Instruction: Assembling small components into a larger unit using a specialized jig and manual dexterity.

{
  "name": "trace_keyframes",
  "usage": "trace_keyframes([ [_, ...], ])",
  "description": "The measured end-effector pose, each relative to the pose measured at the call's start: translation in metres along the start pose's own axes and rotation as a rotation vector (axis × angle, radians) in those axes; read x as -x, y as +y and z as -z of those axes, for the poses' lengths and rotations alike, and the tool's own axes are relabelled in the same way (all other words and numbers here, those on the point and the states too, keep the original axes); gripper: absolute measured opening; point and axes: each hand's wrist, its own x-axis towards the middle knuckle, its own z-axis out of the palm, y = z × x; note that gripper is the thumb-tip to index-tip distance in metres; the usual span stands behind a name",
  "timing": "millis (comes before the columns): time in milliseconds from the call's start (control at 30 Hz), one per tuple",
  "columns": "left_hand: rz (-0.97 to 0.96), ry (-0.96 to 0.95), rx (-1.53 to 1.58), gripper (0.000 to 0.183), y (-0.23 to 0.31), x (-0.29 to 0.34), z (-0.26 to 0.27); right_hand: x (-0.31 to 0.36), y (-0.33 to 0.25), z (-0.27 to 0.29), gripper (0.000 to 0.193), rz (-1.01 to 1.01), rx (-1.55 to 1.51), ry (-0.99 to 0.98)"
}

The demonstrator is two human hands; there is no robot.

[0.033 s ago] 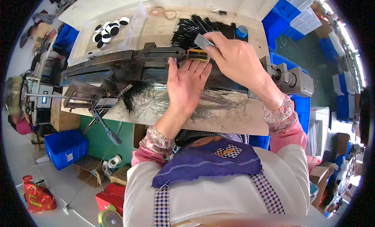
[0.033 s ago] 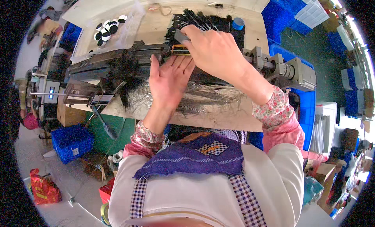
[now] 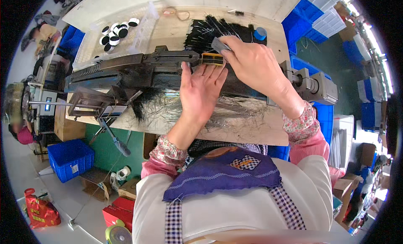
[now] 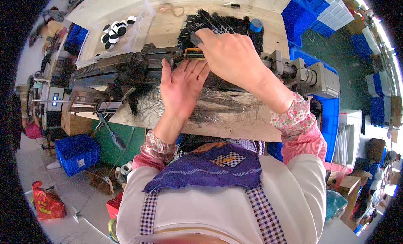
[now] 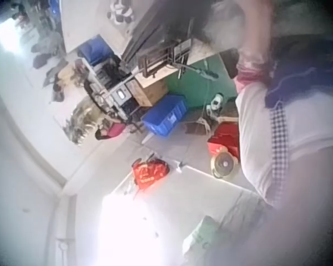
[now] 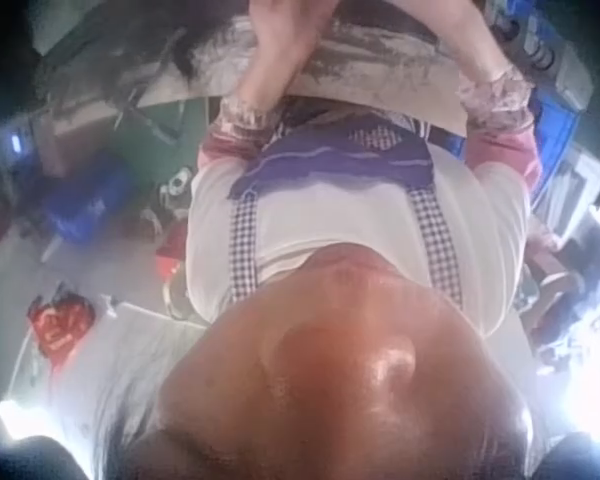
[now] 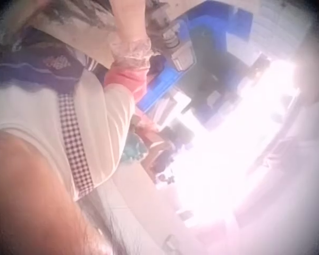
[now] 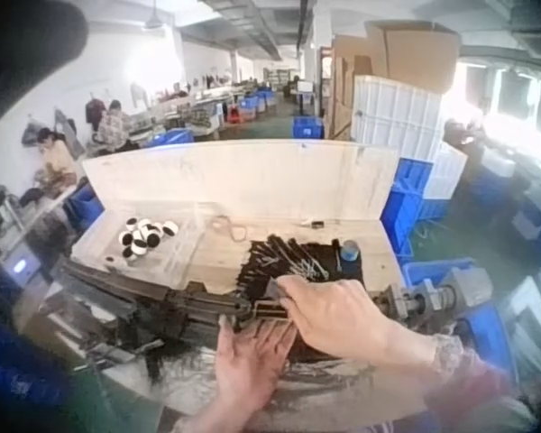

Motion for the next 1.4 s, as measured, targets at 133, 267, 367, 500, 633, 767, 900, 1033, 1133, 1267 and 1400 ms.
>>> trace_keyframes([
  [133,0.016,-0.056,-0.050,0.054,0.001,0.002,-0.001,0.004,-0.004,-0.009,0.012,0.050,0.119,-0.085],
  [267,0.049,-0.112,0.035,0.053,0.003,0.001,0.017,0.004,-0.009,-0.015,0.015,0.107,0.239,-0.225],
  [367,0.036,0.153,-0.132,0.048,0.002,0.007,-0.013,0.008,-0.013,-0.016,0.021,0.116,0.251,-0.233],
  [500,0.079,0.153,-0.099,0.046,0.004,0.002,-0.009,0.007,-0.011,-0.020,0.041,0.095,0.327,-0.261],
  [633,0.080,0.140,-0.241,0.042,0.005,-0.004,-0.004,0.014,0.002,-0.020,0.033,0.064,0.336,-0.217],
  [767,0.010,0.184,-0.314,0.038,-0.008,-0.001,0.000,0.063,0.011,-0.011,0.022,-0.104,-0.008,-0.277],
  [900,0.007,0.129,-0.228,0.030,-0.044,-0.001,0.015,0.152,0.027,-0.017,0.027,-0.303,-0.166,-0.426],
  [1033,0.116,0.249,-0.285,0.033,-0.064,0.005,0.028,0.177,0.037,-0.055,0.025,-0.358,-0.046,-0.462],
  [1133,0.233,-0.026,-0.327,0.043,-0.043,0.050,0.015,0.171,0.039,-0.075,0.023,-0.349,-0.006,-0.415],
  [1267,-0.357,-0.066,-1.440,0.040,0.035,0.120,0.050,0.178,0.050,-0.087,0.019,-0.413,-0.014,-0.468],
  [1400,-0.719,1.088,-3.117,0.074,0.149,0.171,0.112,0.177,0.036,-0.062,0.019,-0.426,-0.169,-0.395],
])
